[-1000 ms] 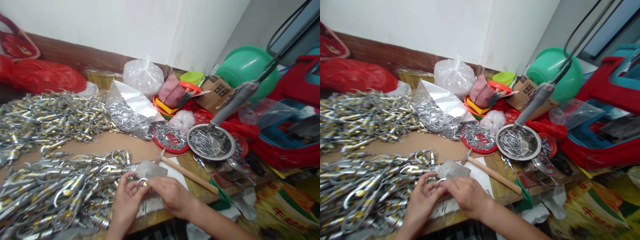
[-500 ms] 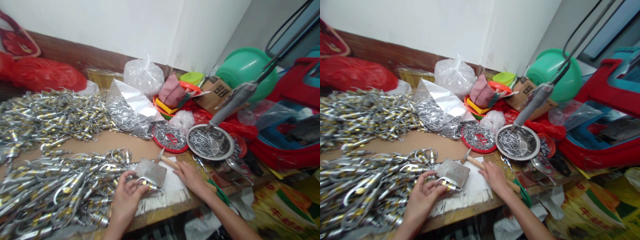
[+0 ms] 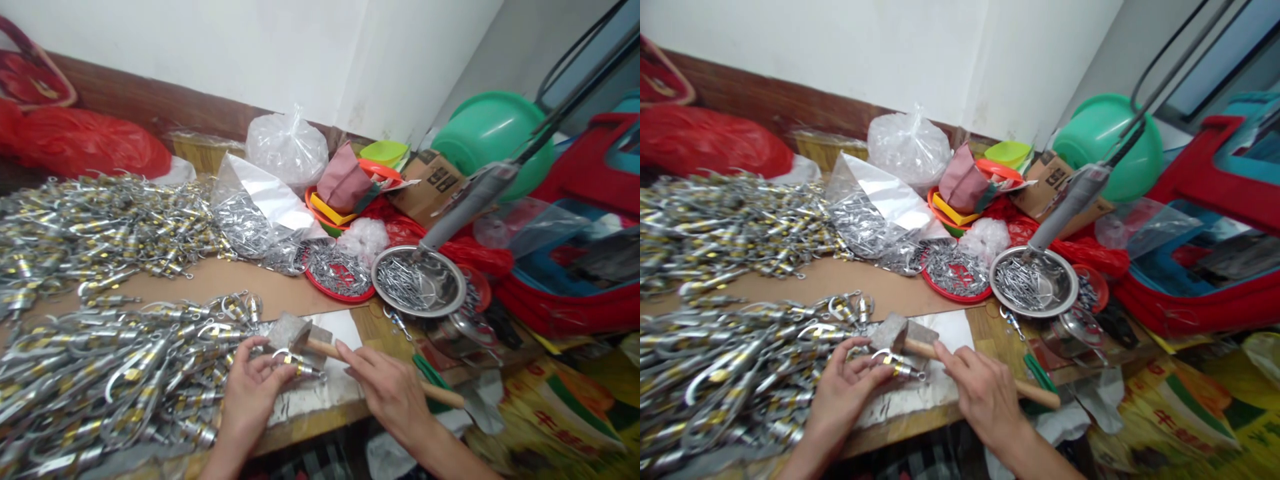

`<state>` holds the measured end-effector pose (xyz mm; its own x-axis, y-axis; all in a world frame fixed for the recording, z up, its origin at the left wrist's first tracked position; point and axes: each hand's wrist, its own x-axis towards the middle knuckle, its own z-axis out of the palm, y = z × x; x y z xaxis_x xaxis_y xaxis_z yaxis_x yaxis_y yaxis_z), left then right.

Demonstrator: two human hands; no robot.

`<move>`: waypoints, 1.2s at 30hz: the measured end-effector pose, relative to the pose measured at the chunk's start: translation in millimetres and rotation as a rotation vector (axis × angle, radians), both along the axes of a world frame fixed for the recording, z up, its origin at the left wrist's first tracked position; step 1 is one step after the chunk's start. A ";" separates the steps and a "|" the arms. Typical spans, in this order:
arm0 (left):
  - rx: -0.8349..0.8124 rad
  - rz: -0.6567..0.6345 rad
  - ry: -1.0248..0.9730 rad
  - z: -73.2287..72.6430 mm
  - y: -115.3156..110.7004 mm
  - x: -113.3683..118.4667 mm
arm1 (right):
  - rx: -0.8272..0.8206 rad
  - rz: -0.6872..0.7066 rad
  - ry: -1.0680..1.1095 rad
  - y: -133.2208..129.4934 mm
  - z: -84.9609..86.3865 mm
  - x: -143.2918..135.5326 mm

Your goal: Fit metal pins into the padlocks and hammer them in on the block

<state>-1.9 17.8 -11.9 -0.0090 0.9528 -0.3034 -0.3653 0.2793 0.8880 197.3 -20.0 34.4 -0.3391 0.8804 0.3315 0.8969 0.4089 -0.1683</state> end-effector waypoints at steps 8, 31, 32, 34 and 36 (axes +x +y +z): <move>0.024 0.011 0.075 -4.0 0.0 1.3 | -0.070 -0.091 0.179 -6.3 -20.9 9.1; 0.386 0.048 0.513 22.0 8.3 -11.7 | -0.129 -0.334 0.142 186.4 -51.1 21.5; 0.377 0.053 0.514 21.8 7.8 -12.4 | -0.123 -0.332 0.153 185.3 -51.0 21.8; 0.369 0.055 0.518 20.7 6.8 -12.9 | -0.109 -0.332 0.188 182.3 -49.0 23.9; 0.371 0.050 0.525 19.4 6.2 -12.7 | -0.091 -0.338 0.238 179.8 -45.0 26.7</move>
<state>-14.6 24.0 7.4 -0.1137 0.9881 0.1034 0.1397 -0.0871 0.9863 224.0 159.8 -10.6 0.0509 0.9583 0.2812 0.9096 0.0717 -0.4092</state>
